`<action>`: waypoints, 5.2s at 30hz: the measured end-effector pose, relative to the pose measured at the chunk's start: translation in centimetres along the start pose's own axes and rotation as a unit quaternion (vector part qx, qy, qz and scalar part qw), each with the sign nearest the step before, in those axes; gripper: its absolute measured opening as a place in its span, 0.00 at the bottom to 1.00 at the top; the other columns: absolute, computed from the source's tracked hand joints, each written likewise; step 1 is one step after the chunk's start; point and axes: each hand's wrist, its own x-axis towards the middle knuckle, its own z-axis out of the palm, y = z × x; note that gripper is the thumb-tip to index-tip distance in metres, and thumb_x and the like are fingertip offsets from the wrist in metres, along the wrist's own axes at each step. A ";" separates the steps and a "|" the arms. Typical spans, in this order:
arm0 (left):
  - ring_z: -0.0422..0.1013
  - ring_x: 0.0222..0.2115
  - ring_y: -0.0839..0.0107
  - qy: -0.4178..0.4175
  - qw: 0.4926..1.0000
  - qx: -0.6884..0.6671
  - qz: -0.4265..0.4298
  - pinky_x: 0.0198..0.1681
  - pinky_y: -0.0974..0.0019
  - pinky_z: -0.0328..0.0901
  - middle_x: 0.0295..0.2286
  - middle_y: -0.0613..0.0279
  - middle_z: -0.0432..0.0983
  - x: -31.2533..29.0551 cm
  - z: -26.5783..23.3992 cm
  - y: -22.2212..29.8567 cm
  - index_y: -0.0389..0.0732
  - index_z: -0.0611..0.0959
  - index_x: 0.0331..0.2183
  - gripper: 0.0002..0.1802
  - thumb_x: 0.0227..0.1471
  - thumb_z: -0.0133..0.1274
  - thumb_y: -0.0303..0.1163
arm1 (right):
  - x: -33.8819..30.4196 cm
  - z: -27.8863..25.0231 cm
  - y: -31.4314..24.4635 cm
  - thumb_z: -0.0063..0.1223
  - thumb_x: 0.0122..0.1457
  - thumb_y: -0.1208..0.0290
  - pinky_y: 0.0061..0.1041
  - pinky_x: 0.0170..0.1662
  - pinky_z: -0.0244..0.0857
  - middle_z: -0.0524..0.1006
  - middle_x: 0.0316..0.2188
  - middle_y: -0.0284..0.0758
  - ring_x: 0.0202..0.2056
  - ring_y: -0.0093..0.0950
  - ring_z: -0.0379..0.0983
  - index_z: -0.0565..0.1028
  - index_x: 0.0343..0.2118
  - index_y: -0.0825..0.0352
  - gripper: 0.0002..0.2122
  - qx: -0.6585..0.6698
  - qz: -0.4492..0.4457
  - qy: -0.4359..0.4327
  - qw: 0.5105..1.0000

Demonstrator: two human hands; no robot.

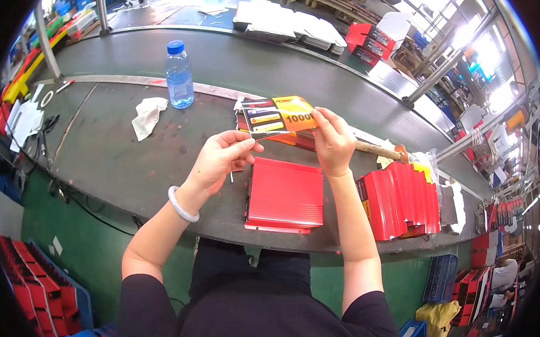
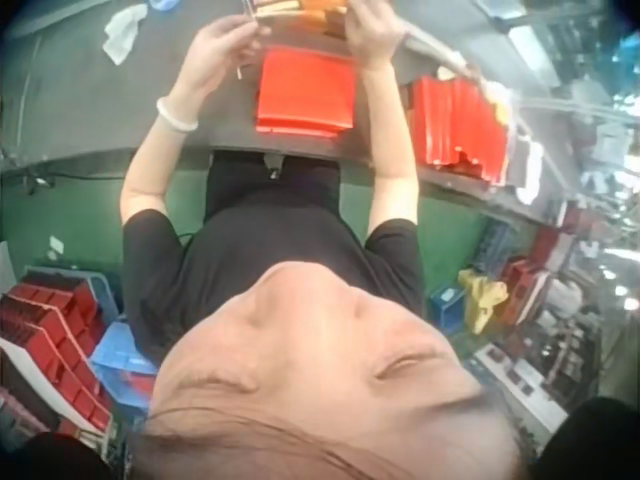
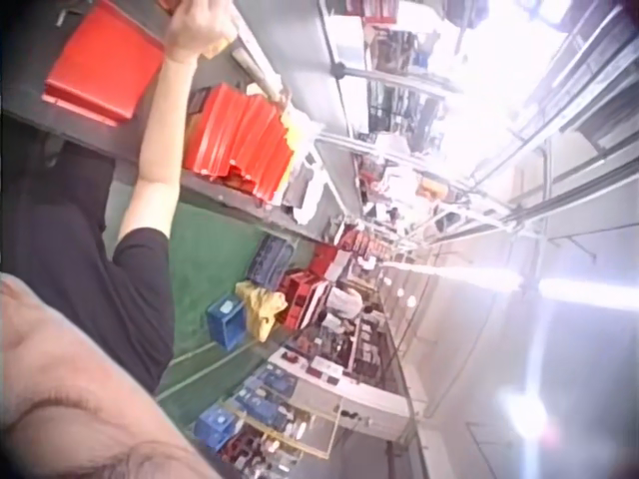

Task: Applying product labels to power inverter units on a factory assembly line.

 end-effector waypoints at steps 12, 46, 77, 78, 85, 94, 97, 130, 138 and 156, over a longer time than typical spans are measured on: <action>0.74 0.26 0.77 0.036 0.996 0.043 0.069 0.30 0.75 0.68 0.31 0.54 0.80 -0.5 0.4 -0.5 0.33 0.79 0.37 0.10 0.52 0.53 0.27 | 2.1 -2.4 -6.2 0.64 0.43 0.70 0.32 0.44 0.64 0.75 0.38 0.38 0.41 0.35 0.70 0.77 0.40 0.64 0.18 0.177 0.096 -0.127 0.971; 0.67 0.39 0.75 -0.104 0.942 0.217 0.235 0.47 0.70 0.60 0.40 0.59 0.73 2.5 3.6 0.2 0.33 0.75 0.27 0.01 0.50 0.50 0.20 | 0.3 -2.3 -8.1 0.49 0.55 0.76 0.25 0.28 0.63 0.72 0.22 0.39 0.24 0.30 0.71 0.71 0.28 0.70 0.03 0.211 0.293 0.064 0.930; 0.72 0.40 0.74 -0.099 0.988 0.001 0.115 0.41 0.73 0.66 0.43 0.61 0.74 1.8 4.1 2.2 0.36 0.72 0.49 0.19 0.60 0.45 0.36 | 0.3 1.3 -9.4 0.53 0.51 0.76 0.32 0.47 0.62 0.75 0.39 0.36 0.46 0.38 0.69 0.73 0.30 0.66 0.03 0.252 0.171 0.103 0.947; 0.73 0.39 0.76 -0.074 0.988 0.015 0.135 0.39 0.73 0.68 0.40 0.61 0.76 1.3 4.0 2.5 0.36 0.74 0.47 0.16 0.59 0.47 0.34 | 0.4 0.8 -10.1 0.55 0.48 0.75 0.35 0.49 0.60 0.75 0.39 0.35 0.47 0.40 0.68 0.75 0.29 0.66 0.04 0.169 0.099 0.083 0.977; 0.73 0.39 0.74 -0.055 0.979 0.080 0.177 0.45 0.70 0.66 0.39 0.60 0.76 -2.0 3.6 3.7 0.33 0.74 0.46 0.16 0.55 0.48 0.24 | -3.5 -1.8 -8.0 0.60 0.49 0.72 0.31 0.50 0.59 0.69 0.43 0.39 0.44 0.32 0.66 0.66 0.48 0.68 0.23 0.260 0.267 0.152 0.916; 0.72 0.39 0.75 -0.083 0.964 0.146 0.207 0.47 0.70 0.64 0.39 0.61 0.77 -4.5 3.4 4.8 0.33 0.74 0.46 0.16 0.54 0.48 0.21 | -4.4 -2.4 -7.5 0.54 0.57 0.78 0.16 0.41 0.64 0.75 0.33 0.28 0.36 0.16 0.71 0.73 0.37 0.67 0.06 0.638 0.459 0.108 0.609; 0.72 0.40 0.75 -0.038 0.966 0.145 0.211 0.46 0.71 0.64 0.39 0.60 0.76 -4.6 3.7 4.6 0.34 0.71 0.48 0.18 0.55 0.47 0.22 | -5.1 -3.2 -7.7 0.55 0.56 0.78 0.14 0.38 0.64 0.75 0.30 0.27 0.33 0.15 0.70 0.74 0.35 0.67 0.05 0.589 0.483 0.141 0.633; 0.72 0.27 0.81 0.033 0.959 0.237 0.150 0.32 0.79 0.67 0.27 0.61 0.79 -1.9 0.7 -1.9 0.30 0.81 0.35 0.10 0.48 0.58 0.23 | -7.3 -8.0 -6.0 0.57 0.53 0.82 0.14 0.34 0.65 0.75 0.28 0.30 0.30 0.15 0.71 0.69 0.43 0.70 0.14 0.297 0.439 0.095 0.843; 0.73 0.28 0.80 0.030 0.963 0.218 0.158 0.34 0.78 0.69 0.29 0.60 0.79 -1.9 0.4 -2.0 0.31 0.81 0.36 0.11 0.47 0.59 0.21 | -7.5 -7.5 -5.6 0.56 0.53 0.82 0.12 0.33 0.64 0.75 0.28 0.29 0.30 0.14 0.70 0.69 0.44 0.70 0.15 0.277 0.429 0.088 0.855; 0.73 0.32 0.76 -0.016 0.899 0.245 0.364 0.39 0.74 0.68 0.32 0.60 0.77 -1.2 4.3 4.6 0.30 0.79 0.38 0.10 0.50 0.55 0.19 | 0.5 -10.2 -4.9 0.57 0.52 0.84 0.13 0.34 0.67 0.77 0.30 0.35 0.31 0.17 0.72 0.70 0.43 0.73 0.15 0.294 0.263 0.248 0.885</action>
